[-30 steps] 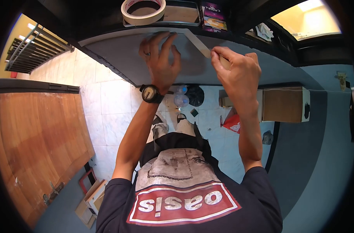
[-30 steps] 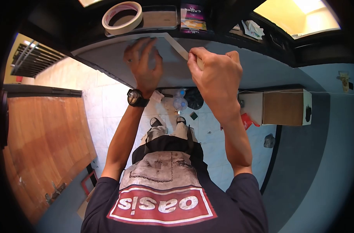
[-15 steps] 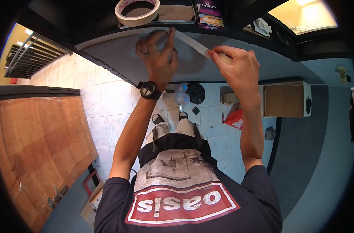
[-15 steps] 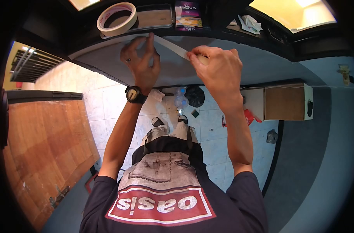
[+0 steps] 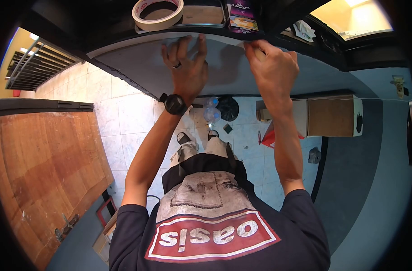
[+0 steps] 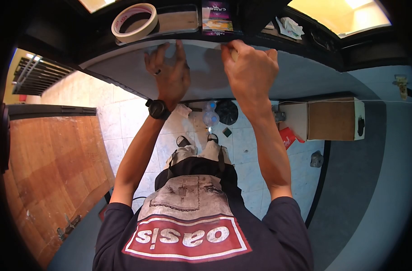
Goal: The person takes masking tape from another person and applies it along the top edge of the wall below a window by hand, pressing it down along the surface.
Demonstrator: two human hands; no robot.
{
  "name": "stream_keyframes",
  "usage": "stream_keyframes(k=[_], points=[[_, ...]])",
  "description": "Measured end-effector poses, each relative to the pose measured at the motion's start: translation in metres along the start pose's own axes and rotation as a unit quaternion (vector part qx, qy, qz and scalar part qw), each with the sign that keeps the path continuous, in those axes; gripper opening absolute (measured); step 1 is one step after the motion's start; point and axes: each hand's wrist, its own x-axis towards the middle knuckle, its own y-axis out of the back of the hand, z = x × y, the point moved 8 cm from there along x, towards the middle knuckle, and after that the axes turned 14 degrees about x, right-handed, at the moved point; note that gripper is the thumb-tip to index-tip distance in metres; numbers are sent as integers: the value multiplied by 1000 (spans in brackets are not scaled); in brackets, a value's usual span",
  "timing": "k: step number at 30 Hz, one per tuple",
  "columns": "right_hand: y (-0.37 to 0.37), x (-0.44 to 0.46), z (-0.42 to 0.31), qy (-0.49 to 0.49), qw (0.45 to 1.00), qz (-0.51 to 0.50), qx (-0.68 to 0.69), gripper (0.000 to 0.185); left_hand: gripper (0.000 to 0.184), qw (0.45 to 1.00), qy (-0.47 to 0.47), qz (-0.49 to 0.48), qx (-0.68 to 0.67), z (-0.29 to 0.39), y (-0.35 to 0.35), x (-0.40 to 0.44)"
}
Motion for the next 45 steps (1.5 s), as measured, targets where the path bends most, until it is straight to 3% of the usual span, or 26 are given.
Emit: stream_keyframes(k=[18,24,26,30,45], points=[[-4,8,5,-26,999,-21,21,23,72,999,28,8,45,-1,2,-2],[-1,8,5,-24,999,-21,8,25,66,992,59,-41,99,-15,-1,-9],[0,8,5,-25,1000,-16,9,25,74,994,102,-23,42,-4,-4,-6],[-1,9,4,-8,999,-36,0,25,74,994,105,0,34,10,-9,-7],[6,8,26,31,999,-30,33,24,79,988,145,-52,-25,36,-11,-6]])
